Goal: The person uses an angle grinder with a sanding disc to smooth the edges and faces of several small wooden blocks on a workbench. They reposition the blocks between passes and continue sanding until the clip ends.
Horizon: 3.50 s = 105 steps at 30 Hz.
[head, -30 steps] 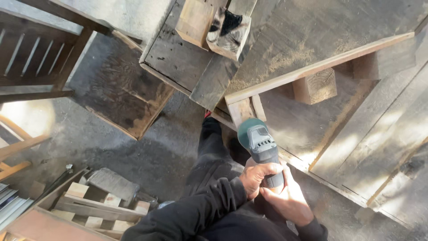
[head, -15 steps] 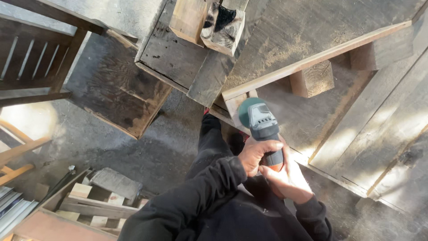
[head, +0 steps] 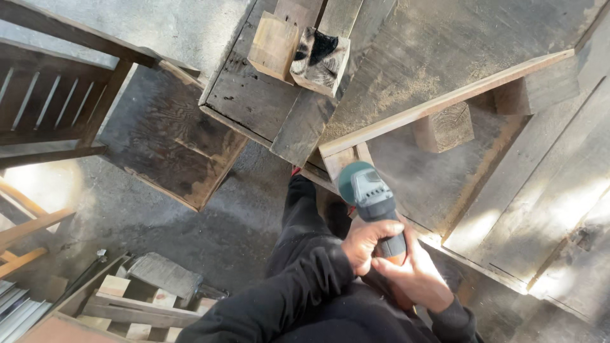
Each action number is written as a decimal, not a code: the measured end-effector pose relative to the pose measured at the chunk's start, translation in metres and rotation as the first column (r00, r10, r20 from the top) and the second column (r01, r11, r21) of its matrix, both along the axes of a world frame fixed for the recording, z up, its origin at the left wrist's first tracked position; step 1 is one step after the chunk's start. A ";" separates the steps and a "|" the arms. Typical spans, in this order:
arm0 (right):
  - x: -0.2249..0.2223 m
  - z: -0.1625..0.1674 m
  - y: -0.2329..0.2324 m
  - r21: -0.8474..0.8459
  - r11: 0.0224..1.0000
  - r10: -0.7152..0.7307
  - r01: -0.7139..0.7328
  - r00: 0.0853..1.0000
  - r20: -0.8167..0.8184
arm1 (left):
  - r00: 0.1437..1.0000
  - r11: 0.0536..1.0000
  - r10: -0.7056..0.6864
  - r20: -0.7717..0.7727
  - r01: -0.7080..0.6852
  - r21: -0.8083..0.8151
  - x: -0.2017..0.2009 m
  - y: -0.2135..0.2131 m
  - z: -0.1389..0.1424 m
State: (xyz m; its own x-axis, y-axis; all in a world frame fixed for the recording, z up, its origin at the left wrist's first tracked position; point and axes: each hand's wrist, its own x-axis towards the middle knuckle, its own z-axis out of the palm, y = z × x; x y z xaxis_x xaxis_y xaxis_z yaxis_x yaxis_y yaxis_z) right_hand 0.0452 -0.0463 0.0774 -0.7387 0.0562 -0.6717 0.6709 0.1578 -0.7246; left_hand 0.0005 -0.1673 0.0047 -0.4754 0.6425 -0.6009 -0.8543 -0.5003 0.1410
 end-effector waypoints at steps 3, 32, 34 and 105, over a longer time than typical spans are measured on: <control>0.000 -0.001 -0.003 0.054 0.998 0.029 -0.031 0.999 0.034 | 1.000 0.998 0.003 0.017 -0.003 -0.056 0.002 -0.002 -0.004; 0.032 -0.014 -0.014 0.258 0.920 0.234 -0.295 0.942 0.242 | 0.998 0.996 0.065 -0.013 -0.066 -0.056 0.035 -0.031 0.004; 0.022 -0.006 -0.018 0.261 0.916 0.234 -0.304 0.935 0.266 | 0.992 0.996 0.057 -0.110 -0.049 0.081 0.034 -0.034 0.008; 0.038 -0.013 0.019 0.121 0.988 -0.100 0.097 0.995 0.024 | 0.993 0.994 -0.101 -0.061 0.103 0.033 0.025 0.024 -0.022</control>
State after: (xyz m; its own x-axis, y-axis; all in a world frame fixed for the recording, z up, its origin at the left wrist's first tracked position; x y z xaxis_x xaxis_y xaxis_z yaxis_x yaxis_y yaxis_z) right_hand 0.0834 -0.0274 0.0646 -0.7054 0.2086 -0.6774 0.7084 0.1741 -0.6840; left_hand 0.0253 -0.1434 -0.0177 -0.4403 0.7099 -0.5497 -0.8918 -0.4168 0.1760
